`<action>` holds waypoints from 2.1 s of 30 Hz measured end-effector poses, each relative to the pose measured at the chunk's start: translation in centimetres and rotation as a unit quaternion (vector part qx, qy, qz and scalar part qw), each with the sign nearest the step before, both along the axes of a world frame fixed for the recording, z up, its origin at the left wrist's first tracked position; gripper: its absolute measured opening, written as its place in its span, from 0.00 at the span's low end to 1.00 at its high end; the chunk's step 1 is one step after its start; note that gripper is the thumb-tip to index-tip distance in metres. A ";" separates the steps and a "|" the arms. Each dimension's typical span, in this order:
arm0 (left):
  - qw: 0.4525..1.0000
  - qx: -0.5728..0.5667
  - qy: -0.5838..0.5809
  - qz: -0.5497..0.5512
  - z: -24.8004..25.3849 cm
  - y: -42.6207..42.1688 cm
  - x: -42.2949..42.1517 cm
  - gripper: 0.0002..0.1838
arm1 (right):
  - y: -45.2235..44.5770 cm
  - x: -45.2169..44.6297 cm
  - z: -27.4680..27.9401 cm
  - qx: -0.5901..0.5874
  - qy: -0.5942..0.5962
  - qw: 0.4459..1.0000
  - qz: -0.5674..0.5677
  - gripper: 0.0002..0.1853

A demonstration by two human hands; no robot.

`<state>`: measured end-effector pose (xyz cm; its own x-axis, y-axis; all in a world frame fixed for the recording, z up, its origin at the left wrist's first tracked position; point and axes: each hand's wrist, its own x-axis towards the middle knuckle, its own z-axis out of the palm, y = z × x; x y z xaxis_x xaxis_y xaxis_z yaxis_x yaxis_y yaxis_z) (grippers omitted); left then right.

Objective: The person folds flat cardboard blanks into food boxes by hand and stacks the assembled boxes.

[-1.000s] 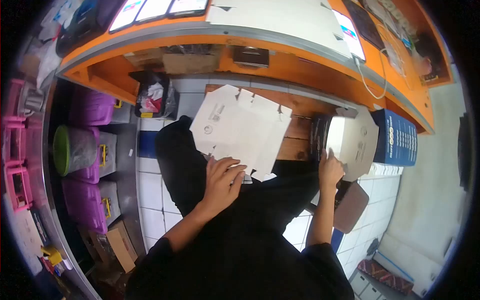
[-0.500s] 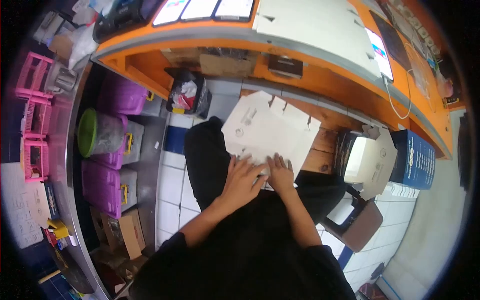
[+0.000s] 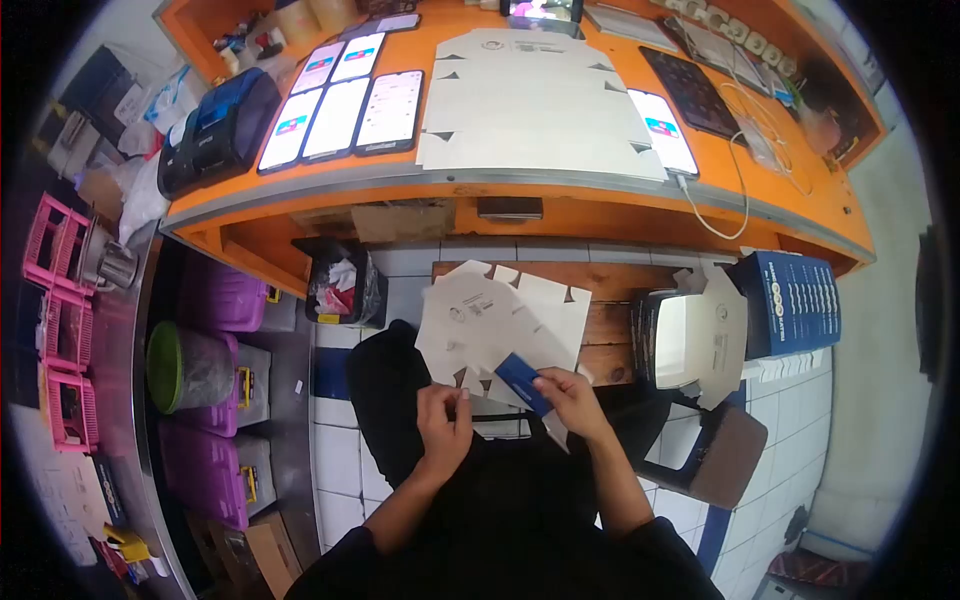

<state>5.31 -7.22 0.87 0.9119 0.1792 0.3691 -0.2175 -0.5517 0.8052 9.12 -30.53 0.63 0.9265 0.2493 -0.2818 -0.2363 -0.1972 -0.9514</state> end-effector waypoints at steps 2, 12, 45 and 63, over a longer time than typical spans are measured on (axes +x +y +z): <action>0.999 -0.031 -0.009 -0.014 0.0 -0.3 0.4 0.09 | -0.2 -0.3 0.0 0.153 0.062 0.981 -0.099 0.12; 0.996 -0.036 0.000 -0.087 1.3 -0.4 2.2 0.17 | -0.1 -1.2 4.4 0.133 0.116 0.984 0.005 0.11; 0.951 0.183 -0.031 -0.248 9.7 2.0 2.2 0.08 | 3.5 -1.7 11.7 -0.100 -0.012 0.987 0.124 0.23; 0.934 0.184 -0.054 -0.301 11.6 1.7 2.3 0.09 | 2.8 -2.1 12.1 -0.085 0.020 0.968 0.235 0.15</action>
